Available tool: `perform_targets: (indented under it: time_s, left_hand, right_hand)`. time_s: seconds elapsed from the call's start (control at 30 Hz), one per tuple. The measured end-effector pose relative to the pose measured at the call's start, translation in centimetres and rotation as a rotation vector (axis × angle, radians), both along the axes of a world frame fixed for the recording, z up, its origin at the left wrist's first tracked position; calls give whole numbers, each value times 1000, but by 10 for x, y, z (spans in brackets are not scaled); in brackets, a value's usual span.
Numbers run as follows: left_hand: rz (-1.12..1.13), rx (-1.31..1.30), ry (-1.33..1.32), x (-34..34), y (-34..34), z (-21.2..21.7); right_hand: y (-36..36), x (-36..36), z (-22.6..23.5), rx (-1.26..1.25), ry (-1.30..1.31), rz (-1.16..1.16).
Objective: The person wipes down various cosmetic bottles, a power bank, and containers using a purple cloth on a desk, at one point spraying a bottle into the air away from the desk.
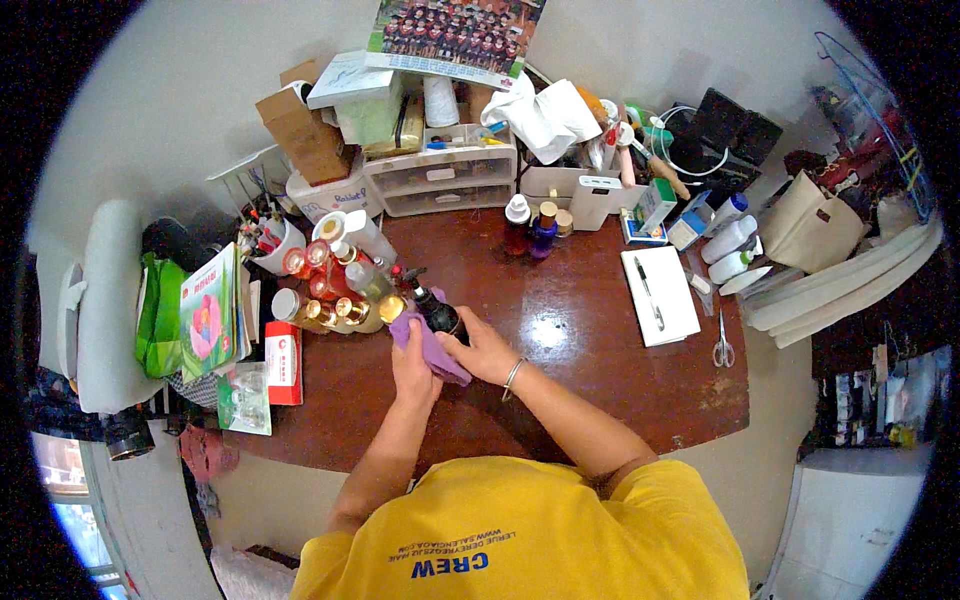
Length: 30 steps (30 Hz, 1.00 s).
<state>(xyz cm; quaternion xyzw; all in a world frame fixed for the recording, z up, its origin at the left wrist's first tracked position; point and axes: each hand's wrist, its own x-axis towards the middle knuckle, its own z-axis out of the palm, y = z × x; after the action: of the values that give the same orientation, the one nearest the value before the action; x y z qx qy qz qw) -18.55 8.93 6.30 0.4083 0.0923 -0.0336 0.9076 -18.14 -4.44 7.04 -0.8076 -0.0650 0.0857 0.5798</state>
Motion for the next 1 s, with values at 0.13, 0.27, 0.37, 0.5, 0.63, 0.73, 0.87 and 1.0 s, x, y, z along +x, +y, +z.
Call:
perform_targets:
  time_s: [0.13,0.27,0.37,0.5,0.63,0.73,0.87,1.0]
  left_hand:
    - [-130,96,-117,8,9,6]
    - [-458,-96,-166,20,27,38]
    - [-554,-122,-168,26,28,50]
    - [-392,172,-68,27,21,57]
    - [-120,469,-97,18,6,47]
    - [-31,328,-138,6,-4,36]
    - [8,246,-186,4,0,43]
    - [-115,115,-191,13,19,39]
  right_hand:
    - [-7,3,1,71,66,140]
    - [-17,3,8,631,643,449]
    - [0,-18,8,779,460,242]
    - [-2,-13,-20,228,358,305]
    - [5,-21,-2,-160,-45,42]
    - [7,-21,3,-124,-330,-134]
    - [-1,-13,-2,-71,-192,-30]
    - [-12,-11,-21,228,-40,126]
